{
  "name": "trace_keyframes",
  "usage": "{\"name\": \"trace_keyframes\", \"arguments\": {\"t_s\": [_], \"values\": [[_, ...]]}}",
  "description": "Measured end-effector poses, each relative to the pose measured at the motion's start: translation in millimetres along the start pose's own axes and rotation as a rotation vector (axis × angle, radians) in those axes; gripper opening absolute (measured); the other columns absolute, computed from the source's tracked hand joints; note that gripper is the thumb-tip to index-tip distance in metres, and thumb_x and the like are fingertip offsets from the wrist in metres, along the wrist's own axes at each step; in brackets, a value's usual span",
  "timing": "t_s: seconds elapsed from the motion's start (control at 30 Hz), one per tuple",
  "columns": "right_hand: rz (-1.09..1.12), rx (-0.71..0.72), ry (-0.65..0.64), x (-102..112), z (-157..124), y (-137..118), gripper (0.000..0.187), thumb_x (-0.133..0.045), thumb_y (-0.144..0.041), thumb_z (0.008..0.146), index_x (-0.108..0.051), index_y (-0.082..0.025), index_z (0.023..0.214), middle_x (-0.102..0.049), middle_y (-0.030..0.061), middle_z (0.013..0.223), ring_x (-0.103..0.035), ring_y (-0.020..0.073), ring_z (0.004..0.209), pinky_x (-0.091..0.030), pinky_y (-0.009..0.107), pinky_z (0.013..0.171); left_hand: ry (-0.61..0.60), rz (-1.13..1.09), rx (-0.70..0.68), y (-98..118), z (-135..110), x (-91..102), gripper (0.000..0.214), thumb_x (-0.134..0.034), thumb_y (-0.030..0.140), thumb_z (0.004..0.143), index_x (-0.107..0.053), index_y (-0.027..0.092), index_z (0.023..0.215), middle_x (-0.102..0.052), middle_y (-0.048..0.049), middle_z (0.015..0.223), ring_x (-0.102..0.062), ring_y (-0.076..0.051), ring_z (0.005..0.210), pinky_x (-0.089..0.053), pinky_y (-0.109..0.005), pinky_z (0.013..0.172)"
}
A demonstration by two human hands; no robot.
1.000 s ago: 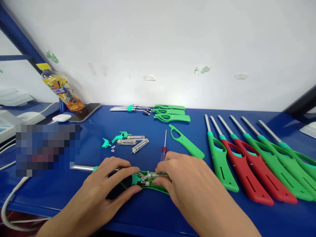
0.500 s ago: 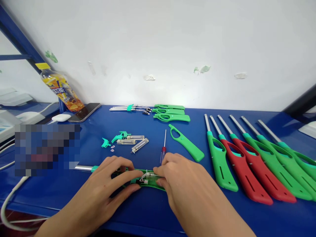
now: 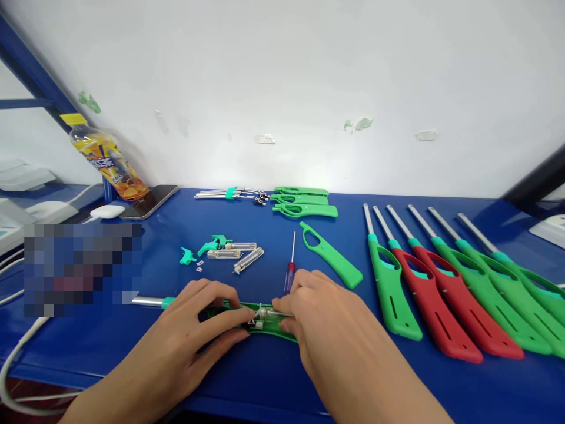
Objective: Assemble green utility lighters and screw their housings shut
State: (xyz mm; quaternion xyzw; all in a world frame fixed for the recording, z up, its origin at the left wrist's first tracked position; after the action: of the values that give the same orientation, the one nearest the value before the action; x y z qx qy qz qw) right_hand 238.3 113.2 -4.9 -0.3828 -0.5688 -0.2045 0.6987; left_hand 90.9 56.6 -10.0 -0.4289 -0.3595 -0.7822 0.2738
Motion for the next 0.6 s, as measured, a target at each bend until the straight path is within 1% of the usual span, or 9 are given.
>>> {"name": "trace_keyframes", "arguments": {"t_s": [0.17, 0.27, 0.33, 0.4, 0.43, 0.47, 0.5, 0.57, 0.6], "values": [[-0.010, 0.026, 0.036, 1.6, -2.0, -2.9, 0.023, -0.074, -0.007, 0.088, -0.080, -0.027, 0.079, -0.074, -0.0001, 0.083, -0.073, 0.0180, 0.074, -0.053, 0.026, 0.064, -0.023, 0.025, 0.002, 0.8, 1.0, 0.0, 0.018, -0.052, 0.022, 0.112, -0.067, 0.026, 0.121, -0.060, -0.0058, 0.113, -0.053, -0.024, 0.095, -0.046, -0.040, 0.084], [-0.031, 0.013, 0.147, 17.9, -4.6, -2.4, 0.019, -0.076, -0.015, 0.090, -0.083, -0.032, 0.089, -0.080, -0.0029, 0.088, -0.076, 0.0200, 0.073, -0.051, 0.028, 0.060, -0.022, 0.026, 0.003, -0.3, 0.9, -1.2, 0.019, -0.052, 0.019, 0.111, -0.066, 0.026, 0.122, -0.059, -0.0062, 0.114, -0.054, -0.025, 0.098, -0.046, -0.041, 0.085], [-0.044, -0.083, 0.303, 37.7, -9.4, 9.6, 0.016, -0.070, -0.026, 0.098, -0.083, -0.034, 0.095, -0.081, -0.0041, 0.086, -0.077, 0.0212, 0.071, -0.050, 0.029, 0.058, -0.021, 0.028, 0.006, -1.8, 0.8, -2.8, 0.020, -0.052, 0.018, 0.111, -0.065, 0.027, 0.124, -0.059, -0.0061, 0.114, -0.054, -0.025, 0.098, -0.046, -0.041, 0.085], [-0.079, -0.250, 0.456, 54.1, -17.9, 32.0, 0.021, -0.063, -0.036, 0.103, -0.082, -0.033, 0.095, -0.081, -0.0037, 0.078, -0.076, 0.0227, 0.065, -0.049, 0.031, 0.056, -0.011, 0.031, 0.000, -2.9, 0.9, -3.7, 0.021, -0.053, 0.017, 0.110, -0.065, 0.027, 0.124, -0.059, -0.0058, 0.113, -0.055, -0.025, 0.096, -0.046, -0.041, 0.084], [-0.117, -0.337, 0.501, 57.6, -22.1, 44.5, 0.022, -0.062, -0.040, 0.104, -0.082, -0.032, 0.096, -0.081, -0.0026, 0.076, -0.075, 0.0238, 0.062, -0.050, 0.032, 0.056, -0.006, 0.031, -0.004, -3.2, 0.9, -3.9, 0.021, -0.053, 0.017, 0.110, -0.065, 0.027, 0.124, -0.059, -0.0059, 0.113, -0.055, -0.025, 0.096, -0.046, -0.041, 0.083], [-0.159, -0.387, 0.508, 56.7, -24.2, 55.0, 0.020, -0.064, -0.041, 0.103, -0.081, -0.032, 0.101, -0.082, -0.0019, 0.080, -0.076, 0.0257, 0.064, -0.051, 0.034, 0.057, 0.000, 0.031, -0.005, -3.7, 1.0, -4.0, 0.022, -0.053, 0.016, 0.109, -0.065, 0.028, 0.124, -0.059, -0.0059, 0.113, -0.055, -0.025, 0.095, -0.046, -0.041, 0.083], [-0.200, -0.404, 0.471, 51.0, -23.6, 63.7, 0.019, -0.065, -0.038, 0.102, -0.080, -0.030, 0.110, -0.084, 0.0009, 0.094, -0.079, 0.0283, 0.076, -0.055, 0.036, 0.063, 0.003, 0.030, -0.006, -4.1, 1.0, -4.2, 0.022, -0.054, 0.016, 0.109, -0.065, 0.028, 0.124, -0.059, -0.0060, 0.113, -0.055, -0.025, 0.095, -0.046, -0.040, 0.083], [-0.288, -0.384, 0.339, 32.0, -18.7, 75.6, 0.031, -0.067, -0.032, 0.101, -0.076, -0.022, 0.128, -0.081, 0.0101, 0.122, -0.078, 0.0339, 0.102, -0.059, 0.043, 0.081, 0.006, 0.026, -0.007, -4.5, 0.8, -4.4, 0.023, -0.054, 0.015, 0.109, -0.065, 0.028, 0.124, -0.059, -0.0062, 0.114, -0.055, -0.025, 0.095, -0.046, -0.040, 0.083], [-0.297, -0.379, 0.313, 24.7, -17.4, 79.7, 0.036, -0.067, -0.028, 0.100, -0.073, -0.017, 0.134, -0.077, 0.0141, 0.130, -0.075, 0.0360, 0.112, -0.059, 0.045, 0.088, 0.004, 0.026, -0.007, -4.6, 0.7, -4.6, 0.023, -0.054, 0.015, 0.109, -0.065, 0.028, 0.124, -0.059, -0.0063, 0.114, -0.055, -0.025, 0.096, -0.046, -0.040, 0.083]]}}
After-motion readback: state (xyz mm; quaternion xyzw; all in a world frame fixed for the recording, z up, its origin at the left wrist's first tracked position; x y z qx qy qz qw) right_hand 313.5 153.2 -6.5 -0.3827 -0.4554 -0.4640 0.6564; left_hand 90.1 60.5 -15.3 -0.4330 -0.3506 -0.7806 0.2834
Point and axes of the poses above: each hand's wrist, its own z-axis towards the middle knuckle, its own x-axis out of the back of the hand, y = z × x, the point moved 8 cm from there along z, towards the middle knuckle
